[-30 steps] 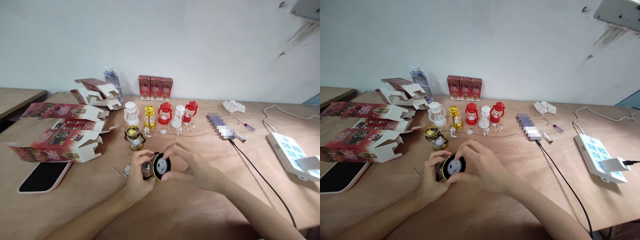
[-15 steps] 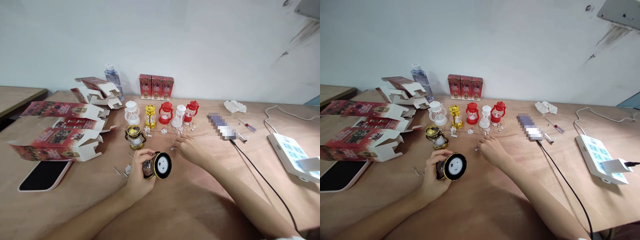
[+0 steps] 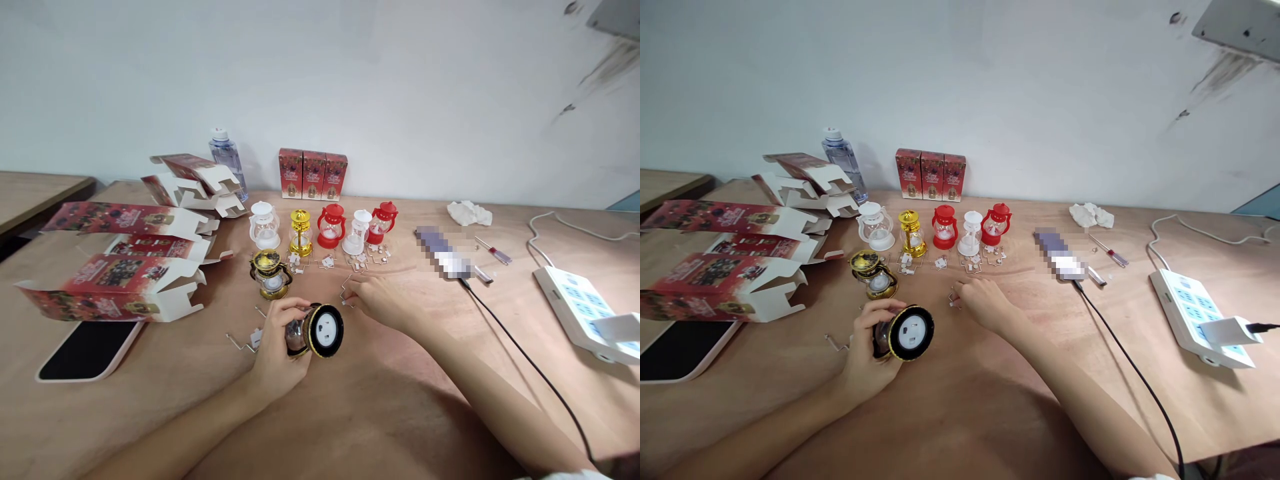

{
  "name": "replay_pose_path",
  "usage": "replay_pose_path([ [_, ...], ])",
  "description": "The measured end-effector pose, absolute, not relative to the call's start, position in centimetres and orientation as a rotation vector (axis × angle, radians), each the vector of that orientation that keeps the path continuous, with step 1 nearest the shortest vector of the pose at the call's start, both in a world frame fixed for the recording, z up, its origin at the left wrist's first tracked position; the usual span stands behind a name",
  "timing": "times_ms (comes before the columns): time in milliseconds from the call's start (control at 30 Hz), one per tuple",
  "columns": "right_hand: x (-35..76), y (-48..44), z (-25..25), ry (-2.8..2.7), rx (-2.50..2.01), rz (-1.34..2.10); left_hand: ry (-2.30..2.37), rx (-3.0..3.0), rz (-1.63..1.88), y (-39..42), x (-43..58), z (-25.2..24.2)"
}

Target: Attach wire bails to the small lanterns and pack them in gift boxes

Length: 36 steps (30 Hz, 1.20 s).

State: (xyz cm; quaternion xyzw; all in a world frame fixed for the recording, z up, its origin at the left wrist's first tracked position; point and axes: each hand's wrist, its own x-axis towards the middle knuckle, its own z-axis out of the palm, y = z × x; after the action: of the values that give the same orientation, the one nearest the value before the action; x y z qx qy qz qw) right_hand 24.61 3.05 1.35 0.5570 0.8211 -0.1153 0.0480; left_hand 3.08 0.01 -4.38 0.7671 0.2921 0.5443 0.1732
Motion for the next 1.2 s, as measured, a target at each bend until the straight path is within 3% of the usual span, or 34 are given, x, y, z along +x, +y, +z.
replay_pose_path([
  [867,24.8,2.5,1.8,2.566,1.648,-0.365,0.854,2.187,1.547,0.0,3.1,-4.3],
  [1200,24.8,2.3,2.1,2.471,1.615,-0.201,0.853,2.193,1.542,0.0,3.1,-4.2],
])
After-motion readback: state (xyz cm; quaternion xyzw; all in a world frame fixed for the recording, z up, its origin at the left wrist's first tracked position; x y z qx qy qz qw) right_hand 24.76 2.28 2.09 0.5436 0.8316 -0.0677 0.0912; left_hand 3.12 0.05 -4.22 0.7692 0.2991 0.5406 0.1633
